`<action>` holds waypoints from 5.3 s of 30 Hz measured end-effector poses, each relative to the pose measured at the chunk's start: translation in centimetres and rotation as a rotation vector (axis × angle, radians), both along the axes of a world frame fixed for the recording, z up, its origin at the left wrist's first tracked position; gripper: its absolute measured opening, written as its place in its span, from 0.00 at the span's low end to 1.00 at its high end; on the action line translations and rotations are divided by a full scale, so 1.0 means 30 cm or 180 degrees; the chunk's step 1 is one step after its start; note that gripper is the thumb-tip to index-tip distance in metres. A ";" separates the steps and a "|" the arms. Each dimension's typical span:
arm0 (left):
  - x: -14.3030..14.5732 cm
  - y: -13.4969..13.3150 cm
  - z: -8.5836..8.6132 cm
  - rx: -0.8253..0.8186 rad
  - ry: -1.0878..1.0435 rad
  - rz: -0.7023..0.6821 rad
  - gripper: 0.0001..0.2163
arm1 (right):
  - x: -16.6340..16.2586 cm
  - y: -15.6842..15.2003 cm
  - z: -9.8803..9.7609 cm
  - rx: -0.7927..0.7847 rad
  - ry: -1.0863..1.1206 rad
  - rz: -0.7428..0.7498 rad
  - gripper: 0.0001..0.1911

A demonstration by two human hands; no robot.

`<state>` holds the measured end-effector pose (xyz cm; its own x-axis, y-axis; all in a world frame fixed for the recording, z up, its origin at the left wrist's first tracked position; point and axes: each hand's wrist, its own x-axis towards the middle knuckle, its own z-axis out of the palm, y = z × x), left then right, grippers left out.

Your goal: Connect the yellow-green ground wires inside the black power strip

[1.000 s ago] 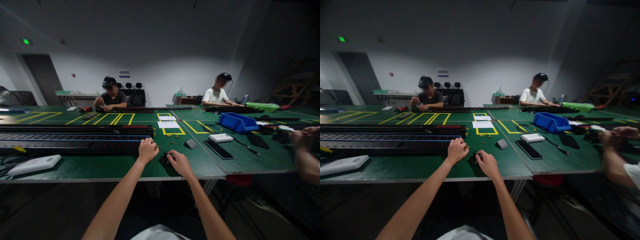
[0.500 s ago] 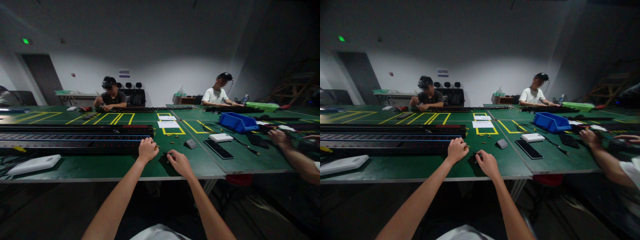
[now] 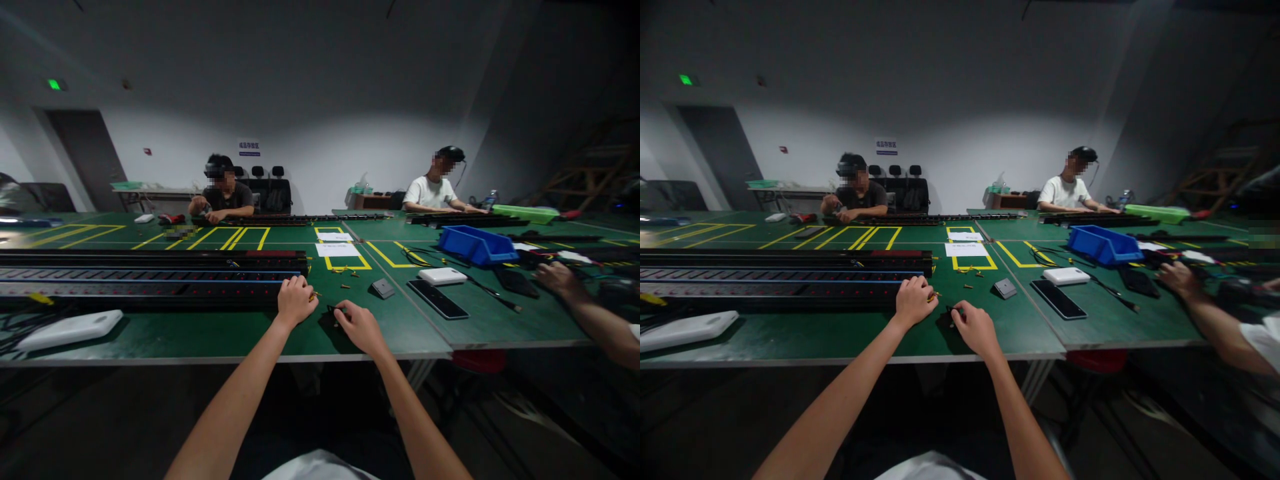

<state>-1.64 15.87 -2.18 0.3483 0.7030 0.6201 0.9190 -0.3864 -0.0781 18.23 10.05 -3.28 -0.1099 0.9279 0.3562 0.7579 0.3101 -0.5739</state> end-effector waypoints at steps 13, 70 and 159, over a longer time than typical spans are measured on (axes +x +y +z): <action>0.000 0.000 0.000 -0.0016 -0.0001 -0.0014 0.08 | 0.003 0.002 -0.003 -0.0005 -0.0015 0.0008 0.13; 0.000 0.004 -0.002 0.0026 0.0028 -0.0028 0.09 | 0.005 0.004 -0.005 0.0020 0.0016 0.0004 0.13; 0.001 0.001 0.002 0.0023 0.0035 -0.0012 0.08 | 0.003 -0.004 0.005 0.0003 0.0002 -0.0012 0.13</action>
<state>-1.60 15.89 -2.11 0.3577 0.6971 0.6213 0.9167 -0.3891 -0.0912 18.33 9.92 -3.14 -0.1062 0.9280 0.3571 0.7588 0.3077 -0.5741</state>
